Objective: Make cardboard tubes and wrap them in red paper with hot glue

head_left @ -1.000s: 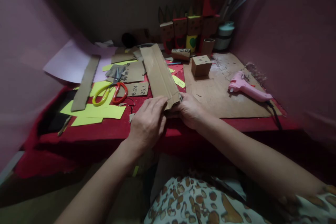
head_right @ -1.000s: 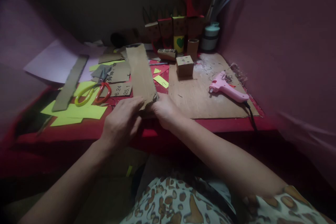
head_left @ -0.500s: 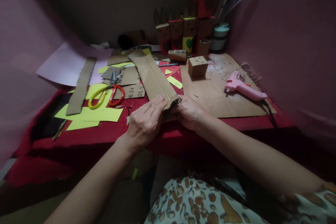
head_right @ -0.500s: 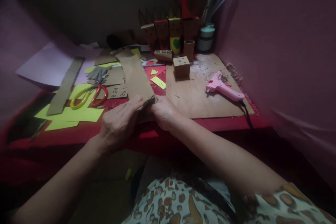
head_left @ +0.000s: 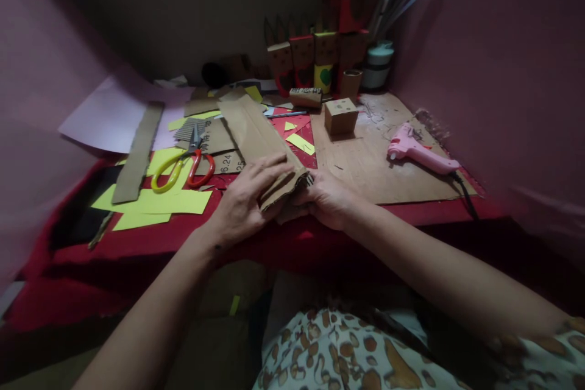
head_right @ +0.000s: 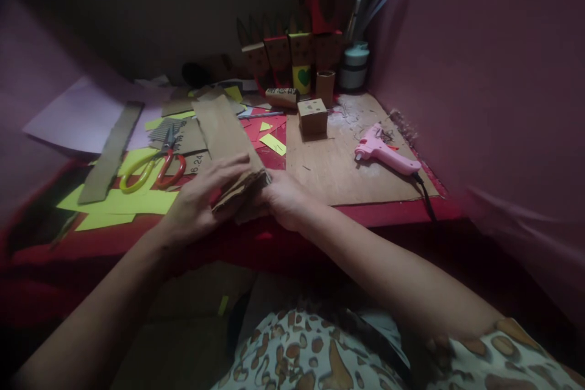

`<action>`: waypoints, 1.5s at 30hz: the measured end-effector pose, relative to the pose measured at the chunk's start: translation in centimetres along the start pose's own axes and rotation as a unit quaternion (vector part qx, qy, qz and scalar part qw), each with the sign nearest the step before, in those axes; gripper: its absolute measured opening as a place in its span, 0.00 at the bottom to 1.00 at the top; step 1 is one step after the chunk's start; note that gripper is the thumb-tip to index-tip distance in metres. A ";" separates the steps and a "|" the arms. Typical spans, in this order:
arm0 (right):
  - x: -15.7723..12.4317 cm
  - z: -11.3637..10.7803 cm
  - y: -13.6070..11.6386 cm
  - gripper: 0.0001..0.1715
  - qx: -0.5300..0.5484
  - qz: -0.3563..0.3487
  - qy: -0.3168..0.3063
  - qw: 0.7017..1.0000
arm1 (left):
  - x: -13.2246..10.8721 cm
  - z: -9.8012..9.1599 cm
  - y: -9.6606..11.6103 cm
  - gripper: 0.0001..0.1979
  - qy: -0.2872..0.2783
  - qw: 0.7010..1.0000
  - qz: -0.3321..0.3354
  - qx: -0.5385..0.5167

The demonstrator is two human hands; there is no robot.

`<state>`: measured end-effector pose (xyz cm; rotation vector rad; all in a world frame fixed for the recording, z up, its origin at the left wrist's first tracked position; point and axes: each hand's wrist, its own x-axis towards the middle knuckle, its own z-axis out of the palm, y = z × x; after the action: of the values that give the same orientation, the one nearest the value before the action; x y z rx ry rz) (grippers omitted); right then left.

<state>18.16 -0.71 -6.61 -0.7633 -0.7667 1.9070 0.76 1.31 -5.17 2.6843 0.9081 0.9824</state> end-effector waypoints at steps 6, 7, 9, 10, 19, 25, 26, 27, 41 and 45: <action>0.8 -0.1 -1.1 0.21 0.037 0.077 -0.018 0.996 | -0.2 1.1 -1.6 0.19 -0.007 0.979 0.173 0.105; 1.0 0.0 -1.2 0.23 0.043 0.076 -0.010 0.996 | -0.4 1.3 -1.6 0.19 -0.006 0.974 0.193 0.122; 1.1 0.1 -1.0 0.24 0.041 0.069 0.000 0.997 | -0.6 1.3 -1.7 0.19 -0.002 0.968 0.207 0.138; 1.0 0.1 -0.9 0.24 0.036 0.064 0.002 0.997 | -0.7 1.3 -1.7 0.19 0.003 0.969 0.204 0.139; 0.7 -0.7 -0.4 0.20 0.013 0.047 -0.008 0.999 | -0.3 0.8 -0.6 0.14 0.024 0.981 0.133 0.137; 0.4 -0.8 -0.5 0.18 -0.004 0.035 -0.011 0.999 | 0.2 0.3 0.0 0.14 0.004 0.982 0.096 0.161; 0.4 -0.8 -0.4 0.18 -0.005 0.033 -0.011 0.999 | 0.2 0.2 0.0 0.15 0.003 0.982 0.088 0.165; 0.4 -0.8 -0.4 0.18 -0.004 0.033 -0.012 0.999 | 0.3 0.1 0.0 0.15 0.008 0.983 0.075 0.166; 1.1 -0.4 -1.8 0.22 0.052 0.108 -0.014 0.993 | 0.1 -0.1 -2.1 0.20 -0.060 0.998 0.011 -0.014; 2.6 0.0 -2.7 0.22 0.062 0.151 0.005 0.987 | 0.0 0.5 -2.8 0.19 -0.019 0.999 0.041 -0.001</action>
<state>18.52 2.65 -5.03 -0.8470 -0.5429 2.1965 -0.28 3.63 -6.50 2.7486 0.7951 0.9428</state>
